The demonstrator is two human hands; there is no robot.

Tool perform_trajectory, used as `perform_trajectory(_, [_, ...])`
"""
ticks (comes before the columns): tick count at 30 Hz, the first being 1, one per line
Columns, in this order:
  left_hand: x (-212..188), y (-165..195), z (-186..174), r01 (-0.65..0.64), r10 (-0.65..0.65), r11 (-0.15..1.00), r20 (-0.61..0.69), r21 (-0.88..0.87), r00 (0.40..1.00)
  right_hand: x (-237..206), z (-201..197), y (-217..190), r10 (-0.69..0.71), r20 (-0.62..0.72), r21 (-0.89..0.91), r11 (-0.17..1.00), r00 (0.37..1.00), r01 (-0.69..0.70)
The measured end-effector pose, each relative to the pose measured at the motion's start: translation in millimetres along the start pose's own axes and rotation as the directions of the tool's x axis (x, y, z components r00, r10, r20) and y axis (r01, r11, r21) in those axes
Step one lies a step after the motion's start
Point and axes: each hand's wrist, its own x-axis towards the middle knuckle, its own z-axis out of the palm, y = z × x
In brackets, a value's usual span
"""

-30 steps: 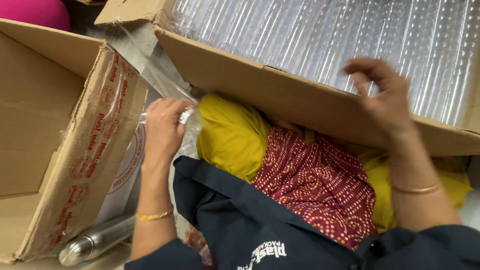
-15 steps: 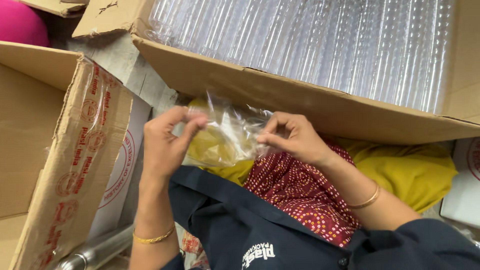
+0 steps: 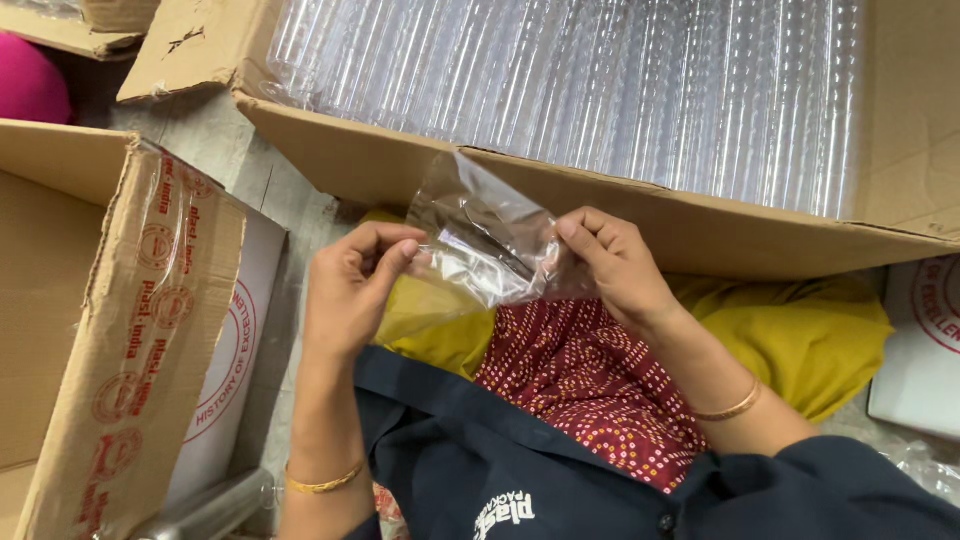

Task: The person sits on the floor in front of an open cardboard box filled with clear plastic cups. They repeatedly nest cups together to build long stacked columns and place the completed columns back into the box, then wrap a finished stack with clear plastic film.

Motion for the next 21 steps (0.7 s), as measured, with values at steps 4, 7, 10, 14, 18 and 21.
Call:
perform_trajectory(4, [-0.8,4.8,12.0,0.019,-0.009,0.996,-0.104,0.092,0.995,-4.2,4.7,-28.6,-0.029,-0.014,-0.17,0.985,0.999,0.026])
perform_trajectory(7, [-4.7,13.7,20.3,0.06,-0.014,0.963,-0.171,0.263,0.985,-10.7,12.2,-54.0,-0.206,0.177,-0.427,0.865,0.962,0.264])
perform_trajectory(10, [-7.1,21.4,32.6,-0.012,0.08,0.942,-0.189,0.336,0.979,-19.2,32.6,-58.0,-0.347,0.239,-0.643,0.643,0.907,0.416])
perform_trajectory(14, [-10.9,28.0,41.8,-0.103,0.173,0.925,-0.164,0.365,0.971,-20.0,48.0,-50.0,-0.338,0.015,-0.692,0.676,0.941,0.254])
perform_trajectory(18, [-12.6,32.4,32.4,-0.097,0.176,0.94,-0.223,0.326,0.959,-15.9,15.7,-59.2,-0.361,-0.111,-0.569,0.787,0.926,0.238])
perform_trajectory(21, [-12.5,34.2,28.5,-0.17,0.256,0.917,-0.204,0.362,0.945,-22.4,-11.8,-62.2,-0.387,-0.1,-0.506,0.813,0.917,0.287])
